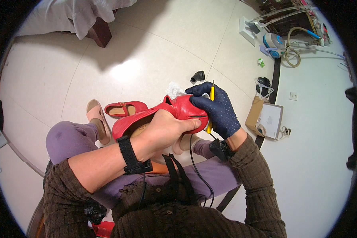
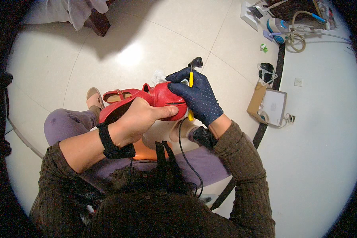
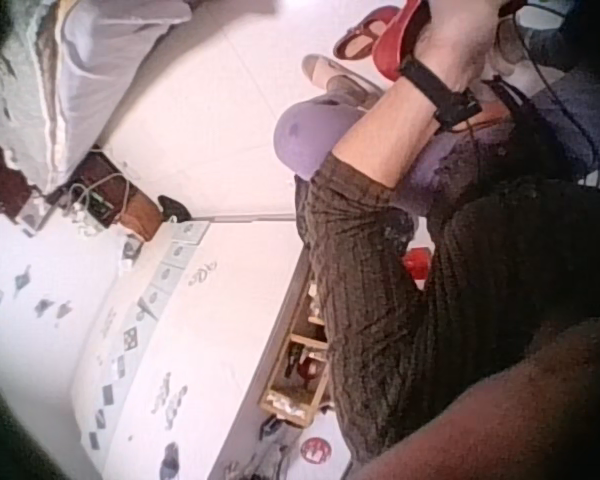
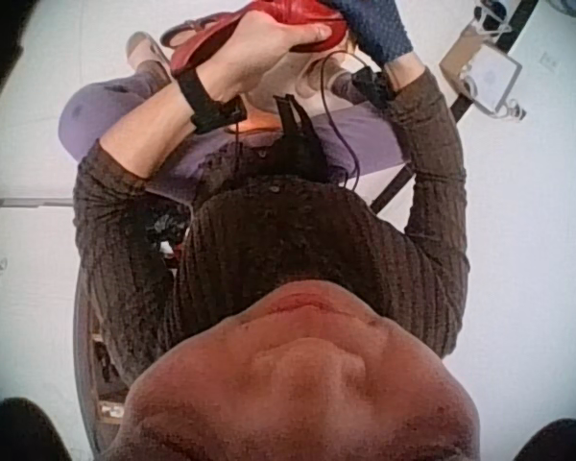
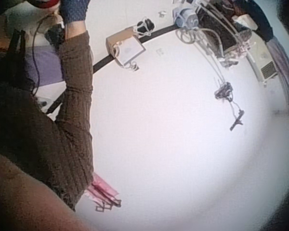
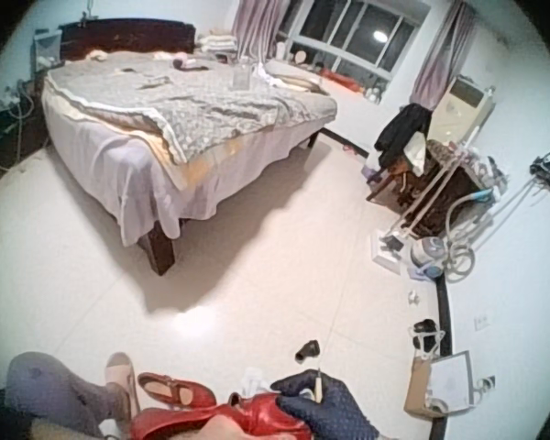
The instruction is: The person wipes a red shoe with a white cloth, then uses a yellow tool to scrape or clean the shoe's surface. The shoe is placed on the floor after cleaning.
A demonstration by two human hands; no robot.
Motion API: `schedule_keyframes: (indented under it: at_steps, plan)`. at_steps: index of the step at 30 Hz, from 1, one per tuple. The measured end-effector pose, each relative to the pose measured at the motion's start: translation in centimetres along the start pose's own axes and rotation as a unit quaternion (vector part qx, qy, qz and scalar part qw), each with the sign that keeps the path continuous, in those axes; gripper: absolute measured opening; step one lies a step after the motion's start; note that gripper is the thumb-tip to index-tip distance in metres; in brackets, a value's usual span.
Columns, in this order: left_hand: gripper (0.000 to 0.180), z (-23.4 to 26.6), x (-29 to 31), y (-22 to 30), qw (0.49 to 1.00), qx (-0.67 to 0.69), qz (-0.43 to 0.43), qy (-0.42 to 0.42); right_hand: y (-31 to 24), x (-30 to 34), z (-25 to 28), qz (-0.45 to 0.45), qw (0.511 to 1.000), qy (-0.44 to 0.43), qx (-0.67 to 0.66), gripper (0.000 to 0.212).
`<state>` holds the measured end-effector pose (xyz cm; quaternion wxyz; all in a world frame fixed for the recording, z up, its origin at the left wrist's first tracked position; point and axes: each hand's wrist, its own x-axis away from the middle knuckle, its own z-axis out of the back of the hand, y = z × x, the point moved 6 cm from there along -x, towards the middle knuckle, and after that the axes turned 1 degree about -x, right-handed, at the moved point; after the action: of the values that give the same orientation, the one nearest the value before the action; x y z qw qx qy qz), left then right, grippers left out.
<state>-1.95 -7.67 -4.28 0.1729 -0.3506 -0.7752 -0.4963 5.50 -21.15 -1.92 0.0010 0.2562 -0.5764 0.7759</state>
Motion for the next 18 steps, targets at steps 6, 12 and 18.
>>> schedule_keyframes:
  at_steps: [6, 12, 18]
  plan:
    - [0.029, -0.2, 0.2, 0.1, 1.000, -0.002, 0.000, -0.009, 0.2, -0.1, 0.2, -0.028, 0.999, -0.009, 0.025, 0.023]
    - [0.030, -0.3, -0.1, -0.2, 1.000, 0.004, 0.017, -0.023, 0.8, -0.1, 0.3, -0.042, 0.999, -0.013, 0.019, 0.022]
    - [0.032, -0.4, -0.4, -0.5, 0.998, 0.021, 0.029, -0.045, 1.4, -0.1, 0.5, -0.056, 0.998, -0.015, 0.023, 0.021]
